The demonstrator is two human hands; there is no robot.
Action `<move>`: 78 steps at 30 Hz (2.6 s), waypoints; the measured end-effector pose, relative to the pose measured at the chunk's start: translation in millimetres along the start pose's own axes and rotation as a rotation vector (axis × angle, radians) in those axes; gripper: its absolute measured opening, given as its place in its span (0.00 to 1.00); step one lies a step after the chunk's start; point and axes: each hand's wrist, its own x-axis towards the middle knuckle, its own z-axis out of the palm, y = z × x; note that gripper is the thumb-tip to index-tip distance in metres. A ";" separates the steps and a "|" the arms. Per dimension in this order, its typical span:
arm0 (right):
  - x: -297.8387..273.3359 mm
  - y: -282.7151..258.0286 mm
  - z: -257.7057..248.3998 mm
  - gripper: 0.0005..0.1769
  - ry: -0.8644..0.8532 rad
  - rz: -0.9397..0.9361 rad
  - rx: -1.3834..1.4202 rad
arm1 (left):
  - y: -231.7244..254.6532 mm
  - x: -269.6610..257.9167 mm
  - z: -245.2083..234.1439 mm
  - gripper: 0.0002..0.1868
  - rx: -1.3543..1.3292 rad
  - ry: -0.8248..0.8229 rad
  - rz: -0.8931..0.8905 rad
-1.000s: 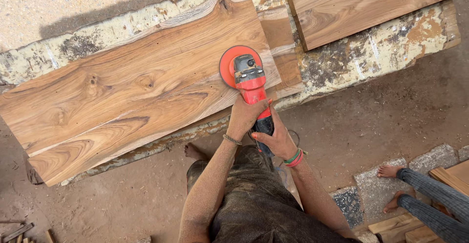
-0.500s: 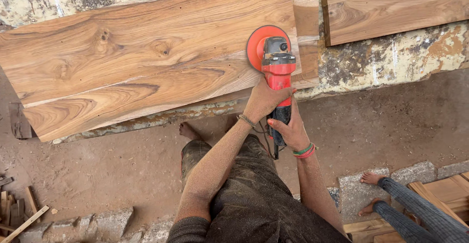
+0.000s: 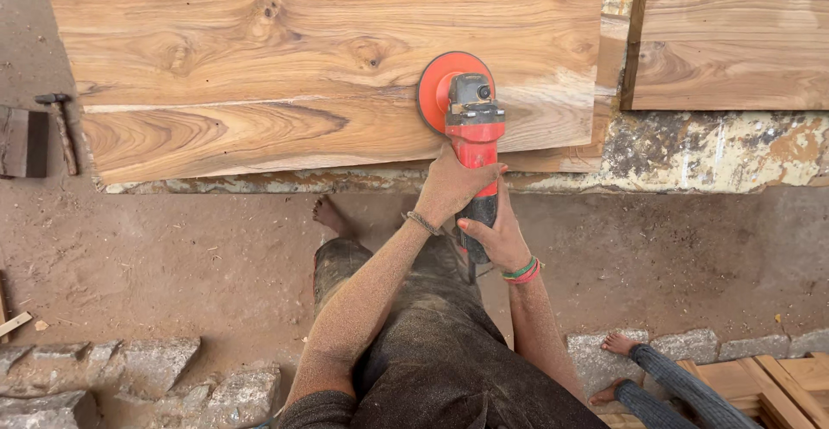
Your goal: The person uses a red angle grinder with a sanding disc to smooth the surface of several wooden planks. They move the tool back and forth across the wood, occasionally pausing to wipe the surface with their hand or reposition the planks.
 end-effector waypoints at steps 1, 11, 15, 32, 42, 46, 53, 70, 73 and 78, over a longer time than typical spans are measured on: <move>0.8 -3.7 8.6 0.67 -0.004 0.086 0.056 | -4.7 -0.6 -7.3 0.48 -0.015 0.006 0.006; 15.0 -35.1 77.6 0.67 -0.082 0.153 0.060 | -43.0 -12.8 -66.9 0.48 -0.074 0.059 0.002; 19.6 -30.8 102.4 0.68 -0.124 0.161 0.085 | -56.6 -19.5 -93.4 0.49 -0.099 0.126 0.069; 56.3 -51.7 262.5 0.68 -0.388 0.102 0.092 | -126.0 -61.1 -253.6 0.49 -0.253 0.332 0.039; 98.3 -68.1 382.9 0.69 -0.653 0.225 0.057 | -176.9 -105.4 -375.6 0.42 -0.347 0.648 0.089; 109.9 -81.6 457.5 0.63 -0.806 -0.202 -0.108 | -188.7 -150.0 -440.9 0.29 -0.706 0.724 0.179; 87.2 -123.4 399.1 0.67 -0.693 -0.172 -0.400 | -156.9 -157.0 -400.6 0.29 -0.586 0.725 0.371; 87.5 -114.8 330.6 0.67 -0.488 0.176 -0.237 | -151.8 -70.8 -323.6 0.51 -0.486 0.425 0.182; 82.6 -109.4 330.1 0.68 -0.452 0.178 -0.200 | -150.3 -69.8 -318.5 0.53 -0.450 0.411 0.191; 101.9 -101.2 342.4 0.64 -0.544 0.133 -0.293 | -161.3 -70.6 -345.5 0.51 -0.467 0.388 0.050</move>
